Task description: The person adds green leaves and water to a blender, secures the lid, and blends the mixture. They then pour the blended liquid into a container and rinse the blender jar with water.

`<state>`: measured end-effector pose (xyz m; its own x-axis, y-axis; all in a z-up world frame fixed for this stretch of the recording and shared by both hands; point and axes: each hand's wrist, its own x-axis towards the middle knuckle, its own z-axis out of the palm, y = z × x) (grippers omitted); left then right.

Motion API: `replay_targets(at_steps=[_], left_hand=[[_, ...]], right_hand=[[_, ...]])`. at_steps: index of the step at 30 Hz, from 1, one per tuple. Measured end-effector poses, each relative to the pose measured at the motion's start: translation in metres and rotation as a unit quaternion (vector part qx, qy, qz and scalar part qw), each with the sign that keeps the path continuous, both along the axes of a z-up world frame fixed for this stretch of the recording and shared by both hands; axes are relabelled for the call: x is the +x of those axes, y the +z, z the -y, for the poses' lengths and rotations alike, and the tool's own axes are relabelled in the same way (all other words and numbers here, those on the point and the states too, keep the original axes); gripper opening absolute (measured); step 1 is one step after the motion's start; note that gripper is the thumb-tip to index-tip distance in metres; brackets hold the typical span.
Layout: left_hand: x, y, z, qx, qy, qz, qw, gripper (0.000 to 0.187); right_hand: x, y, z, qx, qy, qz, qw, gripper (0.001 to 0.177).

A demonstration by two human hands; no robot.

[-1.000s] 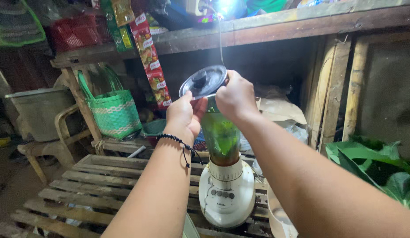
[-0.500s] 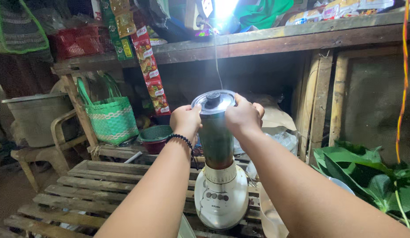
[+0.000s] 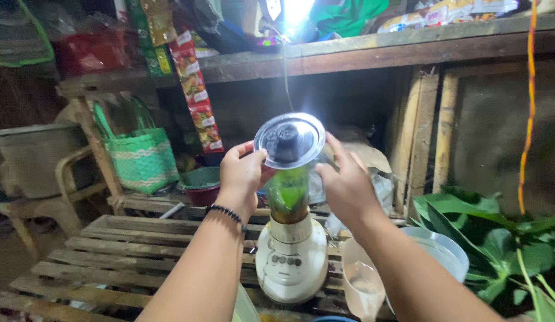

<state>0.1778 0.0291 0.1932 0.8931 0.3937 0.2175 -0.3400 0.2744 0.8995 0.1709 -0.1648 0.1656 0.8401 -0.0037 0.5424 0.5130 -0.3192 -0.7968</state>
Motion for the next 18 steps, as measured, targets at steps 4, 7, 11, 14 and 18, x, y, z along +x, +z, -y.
replay_targets(at_steps=[4, 7, 11, 14, 18], left_hand=[[-0.025, -0.021, 0.021, -0.039, -0.032, -0.015, 0.999, 0.041], [-0.041, -0.039, 0.043, -0.08, -0.057, -0.002, 0.995, 0.041], [-0.058, -0.057, 0.065, -0.091, -0.061, -0.019, 0.994, 0.038], [-0.069, -0.071, 0.076, -0.103, -0.065, -0.033, 0.992, 0.037], [-0.084, -0.084, 0.067, -0.137, -0.075, -0.03, 0.987, 0.036]], right_hand=[[-0.027, -0.062, 0.056, -0.037, -0.195, 0.069, 0.978, 0.046], [-0.042, -0.114, 0.087, -0.066, -0.276, -0.016, 0.959, 0.034], [-0.068, -0.167, 0.094, -0.097, -0.208, -0.219, 0.948, 0.02], [-0.084, -0.179, 0.083, -0.187, -0.16, -0.258, 0.934, 0.042], [-0.087, -0.179, 0.068, -0.332, -0.203, -0.394, 0.833, 0.052]])
